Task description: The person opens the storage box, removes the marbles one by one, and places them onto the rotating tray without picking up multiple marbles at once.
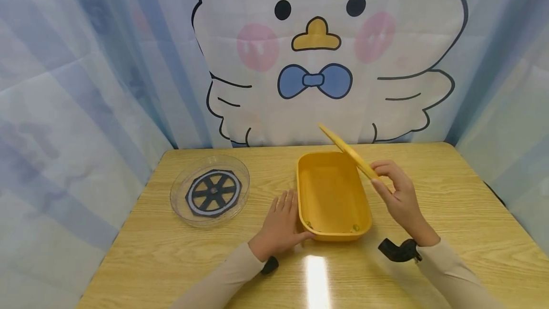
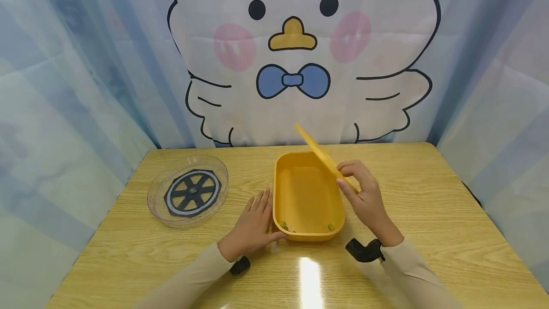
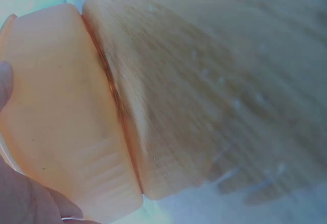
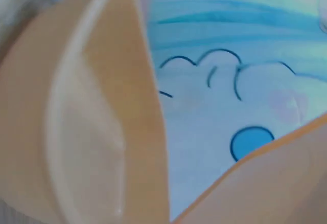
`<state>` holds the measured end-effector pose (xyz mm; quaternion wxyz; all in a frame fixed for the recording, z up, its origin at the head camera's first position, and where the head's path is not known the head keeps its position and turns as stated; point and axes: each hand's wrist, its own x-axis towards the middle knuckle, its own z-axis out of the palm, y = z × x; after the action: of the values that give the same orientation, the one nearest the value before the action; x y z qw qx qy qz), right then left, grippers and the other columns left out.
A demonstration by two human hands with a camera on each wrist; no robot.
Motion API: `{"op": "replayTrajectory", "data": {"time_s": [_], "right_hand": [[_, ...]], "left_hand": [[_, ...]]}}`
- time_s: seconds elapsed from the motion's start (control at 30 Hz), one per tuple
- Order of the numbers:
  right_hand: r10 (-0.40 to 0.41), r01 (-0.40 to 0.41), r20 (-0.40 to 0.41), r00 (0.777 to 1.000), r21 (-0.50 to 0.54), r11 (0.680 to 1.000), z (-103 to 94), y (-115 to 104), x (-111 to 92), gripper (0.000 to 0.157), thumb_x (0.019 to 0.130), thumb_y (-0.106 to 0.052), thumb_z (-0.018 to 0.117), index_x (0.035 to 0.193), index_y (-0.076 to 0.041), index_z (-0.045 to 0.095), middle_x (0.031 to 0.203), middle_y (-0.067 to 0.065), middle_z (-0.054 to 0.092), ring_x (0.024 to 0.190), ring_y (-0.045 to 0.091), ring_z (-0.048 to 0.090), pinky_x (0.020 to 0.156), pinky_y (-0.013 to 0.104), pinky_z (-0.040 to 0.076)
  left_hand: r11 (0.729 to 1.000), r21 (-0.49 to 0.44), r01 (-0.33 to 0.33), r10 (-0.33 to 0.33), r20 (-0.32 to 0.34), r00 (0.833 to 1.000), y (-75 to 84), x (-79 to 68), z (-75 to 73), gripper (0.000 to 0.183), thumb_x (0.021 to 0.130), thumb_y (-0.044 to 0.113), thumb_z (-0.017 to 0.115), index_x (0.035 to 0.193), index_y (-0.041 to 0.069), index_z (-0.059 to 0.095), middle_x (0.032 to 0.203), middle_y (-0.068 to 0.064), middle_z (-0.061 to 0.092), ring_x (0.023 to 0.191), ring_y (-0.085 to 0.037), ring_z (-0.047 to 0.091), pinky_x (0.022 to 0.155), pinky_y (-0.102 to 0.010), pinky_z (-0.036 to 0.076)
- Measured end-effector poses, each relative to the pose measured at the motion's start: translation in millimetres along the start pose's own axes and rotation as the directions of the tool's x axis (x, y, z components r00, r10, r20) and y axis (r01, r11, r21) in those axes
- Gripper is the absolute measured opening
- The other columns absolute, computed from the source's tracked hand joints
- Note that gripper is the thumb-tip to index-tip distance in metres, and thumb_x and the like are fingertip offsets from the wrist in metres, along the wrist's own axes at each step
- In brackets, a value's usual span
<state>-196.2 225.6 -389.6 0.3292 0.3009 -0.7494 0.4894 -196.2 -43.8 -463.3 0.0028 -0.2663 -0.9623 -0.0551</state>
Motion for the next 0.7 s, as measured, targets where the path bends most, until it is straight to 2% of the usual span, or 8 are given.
{"op": "replayTrajectory", "data": {"time_s": [0.07,0.13,0.23,0.3,0.37,0.5,0.57,0.7], "right_hand": [[0.089,-0.082,-0.074,0.993,0.09,0.993,-8.0,1,2,0.01,0.092,0.002,0.051,0.097,0.008,0.058,0.106,-0.009,0.059,0.094,0.003,0.056,0.083,0.011,0.045],[0.168,-0.136,-0.141,0.976,0.209,0.968,-15.8,4,3,0.014,0.093,0.002,0.047,0.102,0.005,0.058,0.103,-0.006,0.06,0.088,0.004,0.059,0.077,0.01,0.048],[0.292,-0.175,-0.253,0.922,0.4,0.9,-25.0,8,6,0.016,0.096,-0.002,0.044,0.102,-0.004,0.059,0.098,0.001,0.061,0.08,0.007,0.064,0.068,0.014,0.052],[0.372,-0.184,-0.317,0.872,0.492,0.851,-30.4,12,7,0.014,0.097,-0.005,0.044,0.099,-0.004,0.058,0.095,0.005,0.06,0.078,0.01,0.066,0.064,0.017,0.054],[0.473,-0.211,-0.366,0.802,0.566,0.797,-35.2,16,6,0.013,0.097,-0.01,0.045,0.094,-0.005,0.056,0.091,0.007,0.059,0.074,0.013,0.066,0.06,0.02,0.055],[0.635,-0.315,-0.367,0.68,0.636,0.704,-45.9,27,-1,0.017,0.098,-0.018,0.044,0.091,-0.003,0.051,0.089,0.007,0.057,0.069,0.013,0.064,0.055,0.022,0.054],[0.685,-0.337,-0.347,0.641,0.675,0.657,-52.2,33,-8,0.019,0.098,-0.019,0.042,0.096,-0.002,0.049,0.093,0.007,0.056,0.074,0.013,0.064,0.057,0.022,0.055],[0.768,-0.268,-0.309,0.56,0.81,0.521,-67.0,46,-23,0.027,0.098,-0.024,0.042,0.116,-0.004,0.047,0.113,0.005,0.054,0.094,0.012,0.065,0.07,0.023,0.056]], "left_hand": [[1.0,-0.012,0.009,-0.009,0.0,1.0,-0.1,-0.4,-0.2,0.107,0.079,0.073,0.047,0.149,-0.001,0.014,0.156,-0.019,0.018,0.145,-0.032,0.018,0.116,-0.044,0.02],[1.0,-0.015,0.016,-0.016,0.0,1.0,0.1,-0.5,-0.4,0.108,0.079,0.073,0.047,0.149,-0.002,0.014,0.156,-0.019,0.017,0.145,-0.032,0.018,0.116,-0.045,0.02],[1.0,-0.014,0.019,-0.019,-0.014,1.0,0.5,-1.0,-1.3,0.108,0.078,0.072,0.049,0.148,-0.003,0.015,0.155,-0.02,0.018,0.144,-0.032,0.019,0.115,-0.045,0.021],[1.0,-0.008,0.016,-0.016,-0.025,1.0,0.7,-1.1,-1.7,0.109,0.078,0.072,0.05,0.148,-0.004,0.016,0.155,-0.021,0.019,0.144,-0.032,0.021,0.115,-0.045,0.022],[1.0,-0.007,0.01,-0.011,-0.035,0.999,0.7,-1.3,-1.8,0.109,0.078,0.071,0.051,0.148,-0.004,0.017,0.154,-0.021,0.02,0.143,-0.033,0.022,0.115,-0.046,0.023],[1.0,-0.013,0.005,-0.005,-0.032,0.999,0.7,-1.5,-1.7,0.109,0.078,0.071,0.051,0.148,-0.004,0.016,0.154,-0.021,0.02,0.143,-0.033,0.022,0.114,-0.046,0.024],[1.0,-0.017,0.005,-0.005,-0.028,1.0,0.7,-1.6,-1.7,0.108,0.078,0.071,0.051,0.148,-0.004,0.016,0.154,-0.021,0.02,0.144,-0.033,0.021,0.114,-0.046,0.024],[1.0,-0.022,0.007,-0.008,-0.022,1.0,0.6,-1.9,-2.0,0.108,0.078,0.072,0.05,0.149,-0.003,0.014,0.155,-0.02,0.019,0.144,-0.032,0.02,0.115,-0.046,0.023]]}}
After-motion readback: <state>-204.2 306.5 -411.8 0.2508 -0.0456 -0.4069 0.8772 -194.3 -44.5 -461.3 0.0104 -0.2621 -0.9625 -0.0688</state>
